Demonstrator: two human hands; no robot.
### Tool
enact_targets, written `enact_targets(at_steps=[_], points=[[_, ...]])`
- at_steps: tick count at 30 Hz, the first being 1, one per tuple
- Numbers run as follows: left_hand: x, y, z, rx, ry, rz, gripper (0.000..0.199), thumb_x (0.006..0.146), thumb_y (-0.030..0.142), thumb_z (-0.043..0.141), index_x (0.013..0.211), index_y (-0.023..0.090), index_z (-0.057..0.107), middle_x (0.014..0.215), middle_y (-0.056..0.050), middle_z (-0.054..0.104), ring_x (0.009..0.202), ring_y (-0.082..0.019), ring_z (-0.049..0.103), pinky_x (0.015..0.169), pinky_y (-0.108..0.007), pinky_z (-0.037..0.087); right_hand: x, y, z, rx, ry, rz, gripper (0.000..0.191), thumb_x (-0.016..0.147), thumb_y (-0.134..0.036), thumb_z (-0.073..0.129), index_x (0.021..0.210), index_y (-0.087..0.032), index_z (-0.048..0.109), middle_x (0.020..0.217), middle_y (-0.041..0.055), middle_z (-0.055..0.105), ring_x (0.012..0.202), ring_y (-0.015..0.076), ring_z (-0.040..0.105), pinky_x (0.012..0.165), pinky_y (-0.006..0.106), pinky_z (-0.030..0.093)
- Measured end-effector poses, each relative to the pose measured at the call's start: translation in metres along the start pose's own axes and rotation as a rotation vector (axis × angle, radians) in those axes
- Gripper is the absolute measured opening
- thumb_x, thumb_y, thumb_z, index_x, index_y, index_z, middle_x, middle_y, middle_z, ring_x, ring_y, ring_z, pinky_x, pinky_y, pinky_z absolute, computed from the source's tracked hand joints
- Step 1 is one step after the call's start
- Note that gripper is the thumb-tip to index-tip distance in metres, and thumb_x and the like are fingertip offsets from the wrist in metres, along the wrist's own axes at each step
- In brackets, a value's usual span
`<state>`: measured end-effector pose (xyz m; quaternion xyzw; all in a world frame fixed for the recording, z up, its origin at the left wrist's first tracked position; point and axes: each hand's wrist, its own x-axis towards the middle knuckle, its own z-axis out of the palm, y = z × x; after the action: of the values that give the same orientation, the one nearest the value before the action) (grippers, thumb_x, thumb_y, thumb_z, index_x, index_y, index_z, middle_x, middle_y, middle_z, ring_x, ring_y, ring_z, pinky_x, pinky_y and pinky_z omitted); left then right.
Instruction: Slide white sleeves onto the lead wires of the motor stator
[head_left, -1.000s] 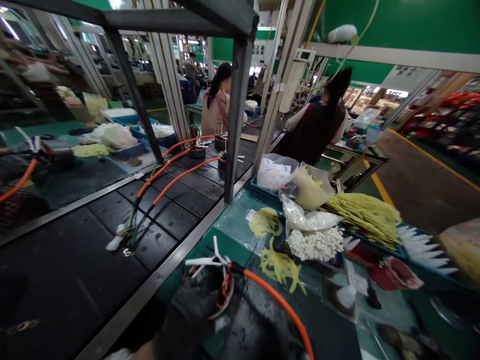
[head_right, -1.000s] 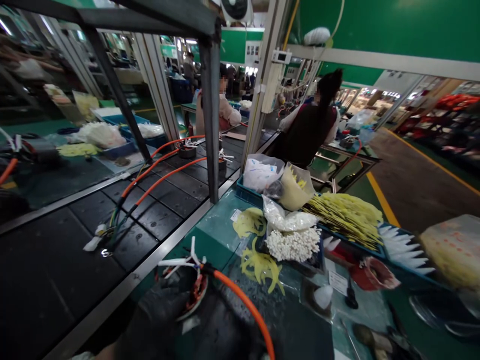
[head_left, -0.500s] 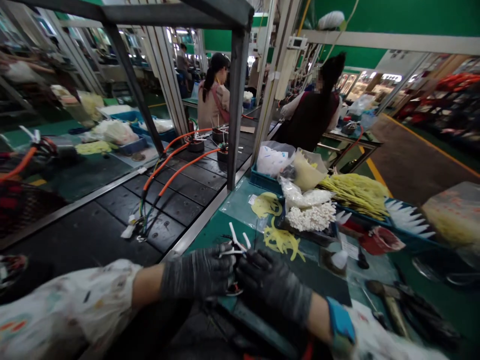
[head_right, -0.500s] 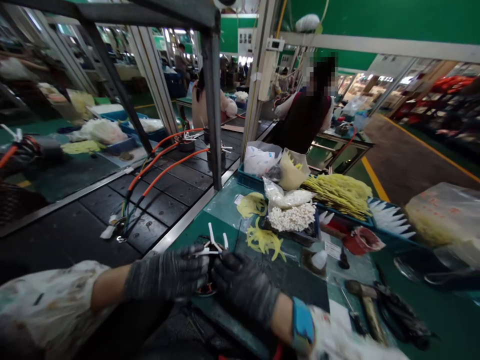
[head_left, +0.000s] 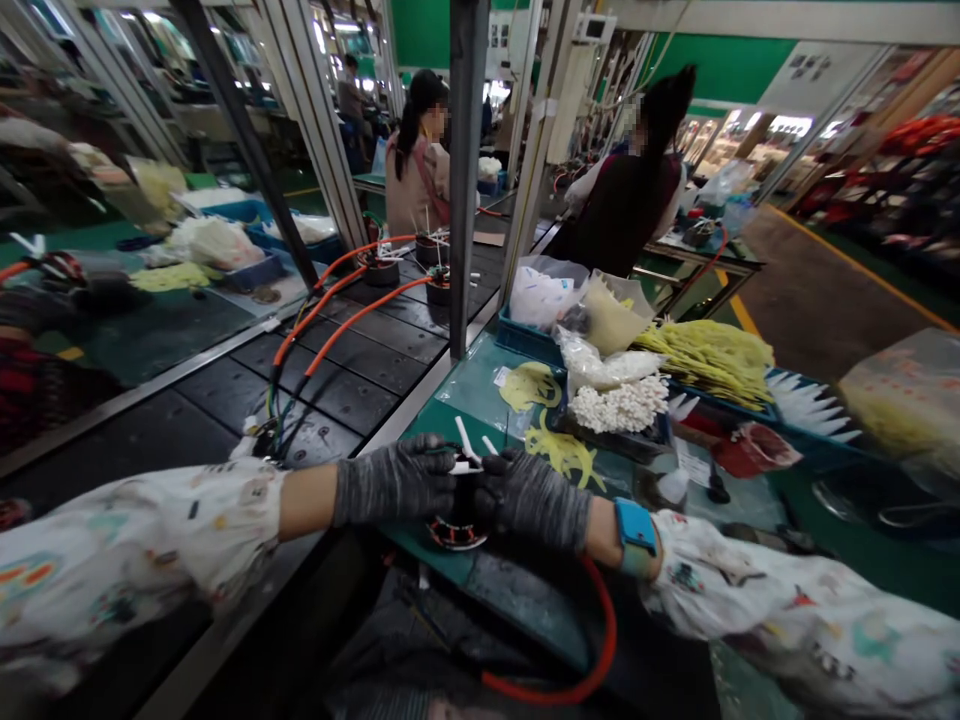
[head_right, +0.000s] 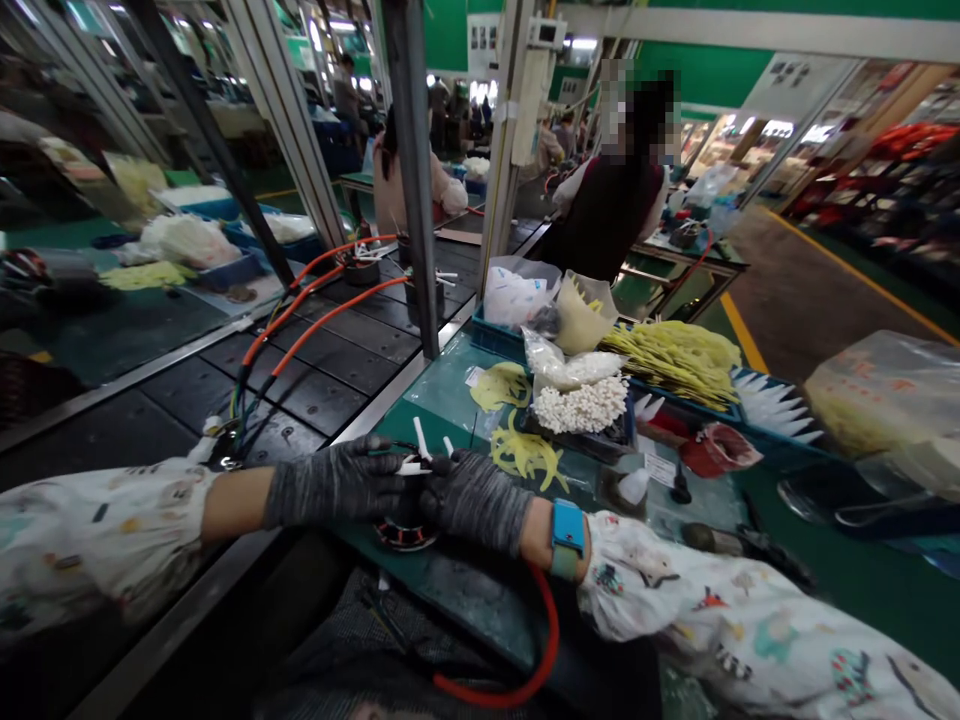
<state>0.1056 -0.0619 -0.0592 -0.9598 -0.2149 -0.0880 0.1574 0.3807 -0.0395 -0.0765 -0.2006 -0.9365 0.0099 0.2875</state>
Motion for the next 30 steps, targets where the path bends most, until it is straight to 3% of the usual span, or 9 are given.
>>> enact_targets(at_steps=[3, 7, 11, 14, 17, 21, 23, 26, 30], points=[[-0.015, -0.003, 0.000, -0.032, 0.092, 0.038, 0.026, 0.102, 0.022, 0.073, 0.116, 0.043, 0.078, 0.128, 0.011, 0.082, 0.128, -0.012, 0.068, 0.130, -0.032, 0.033, -0.021, 0.008, -0.008, -0.001, -0.004, -0.165, 0.021, 0.105, -0.044, 0.072, 0.093, -0.027, 0.074, 0.095, 0.0002, 0.082, 0.091, 0.0207, 0.071, 0.079, 0.035, 0.062], [-0.017, 0.000, -0.014, -0.133, 0.099, -0.012, 0.019, 0.101, 0.028, 0.073, 0.113, 0.041, 0.080, 0.123, 0.009, 0.083, 0.130, -0.018, 0.066, 0.129, -0.037, 0.030, -0.051, -0.004, -0.009, -0.021, 0.083, -0.106, 0.019, 0.105, -0.030, 0.072, 0.124, -0.028, 0.076, 0.126, 0.0065, 0.083, 0.119, 0.0273, 0.073, 0.094, 0.045, 0.065], [0.005, 0.007, -0.043, -0.241, 0.088, -0.128, 0.020, 0.104, 0.045, 0.069, 0.120, 0.039, 0.080, 0.125, 0.003, 0.082, 0.140, -0.026, 0.060, 0.131, -0.048, 0.022, -0.086, -0.036, -0.009, 0.103, 0.185, 0.414, 0.037, 0.103, -0.024, 0.072, 0.139, -0.034, 0.073, 0.140, 0.0096, 0.077, 0.125, 0.0289, 0.074, 0.102, 0.050, 0.066], [0.034, 0.008, -0.048, -0.259, 0.048, -0.307, 0.046, 0.101, 0.059, 0.070, 0.137, 0.031, 0.074, 0.136, -0.006, 0.078, 0.139, -0.033, 0.060, 0.126, -0.054, 0.027, -0.105, -0.057, -0.021, 0.309, 0.185, 0.760, 0.034, 0.106, -0.037, 0.065, 0.138, -0.027, 0.072, 0.126, 0.0102, 0.082, 0.108, 0.0281, 0.081, 0.092, 0.048, 0.070], [0.065, 0.009, -0.038, -0.264, -0.059, -0.333, 0.070, 0.091, 0.064, 0.079, 0.144, 0.020, 0.069, 0.136, -0.015, 0.076, 0.131, -0.036, 0.064, 0.124, -0.057, 0.033, -0.102, -0.071, -0.042, 0.366, 0.194, 0.826, 0.030, 0.109, -0.042, 0.061, 0.132, -0.027, 0.075, 0.119, 0.0076, 0.085, 0.102, 0.0262, 0.083, 0.089, 0.044, 0.071], [0.089, 0.008, -0.026, -0.265, -0.071, -0.248, 0.030, 0.098, 0.036, 0.070, 0.123, 0.021, 0.076, 0.119, -0.011, 0.078, 0.119, -0.031, 0.068, 0.125, -0.056, 0.035, -0.076, -0.077, -0.068, 0.334, 0.322, 0.754, 0.026, 0.106, -0.036, 0.065, 0.127, -0.029, 0.078, 0.120, 0.0063, 0.085, 0.105, 0.0255, 0.083, 0.095, 0.044, 0.069], [0.090, 0.001, -0.020, -0.311, -0.036, -0.218, 0.025, 0.099, 0.031, 0.067, 0.121, 0.022, 0.076, 0.117, -0.010, 0.079, 0.118, -0.029, 0.068, 0.125, -0.053, 0.037, -0.063, -0.072, -0.074, 0.324, 0.333, 0.722, 0.025, 0.106, -0.034, 0.064, 0.125, -0.029, 0.078, 0.115, 0.0058, 0.086, 0.097, 0.0240, 0.083, 0.092, 0.043, 0.069], [0.082, -0.012, -0.008, -0.685, 0.103, -0.228, 0.023, 0.101, 0.034, 0.068, 0.119, 0.021, 0.073, 0.111, -0.008, 0.079, 0.108, -0.024, 0.072, 0.117, -0.047, 0.047, -0.047, -0.058, -0.077, 0.354, 0.319, 0.747, 0.027, 0.106, -0.038, 0.064, 0.128, -0.027, 0.076, 0.107, 0.0061, 0.086, 0.085, 0.0223, 0.082, 0.087, 0.043, 0.068], [0.070, -0.021, 0.004, -1.385, 0.218, -0.384, 0.037, 0.094, 0.048, 0.081, 0.110, 0.018, 0.067, 0.105, -0.007, 0.078, 0.096, -0.020, 0.074, 0.089, -0.035, 0.060, -0.036, -0.043, -0.075, 0.385, 0.309, 0.789, 0.032, 0.107, -0.043, 0.063, 0.132, -0.025, 0.071, 0.090, 0.0025, 0.083, 0.078, 0.0213, 0.080, 0.082, 0.041, 0.067]])
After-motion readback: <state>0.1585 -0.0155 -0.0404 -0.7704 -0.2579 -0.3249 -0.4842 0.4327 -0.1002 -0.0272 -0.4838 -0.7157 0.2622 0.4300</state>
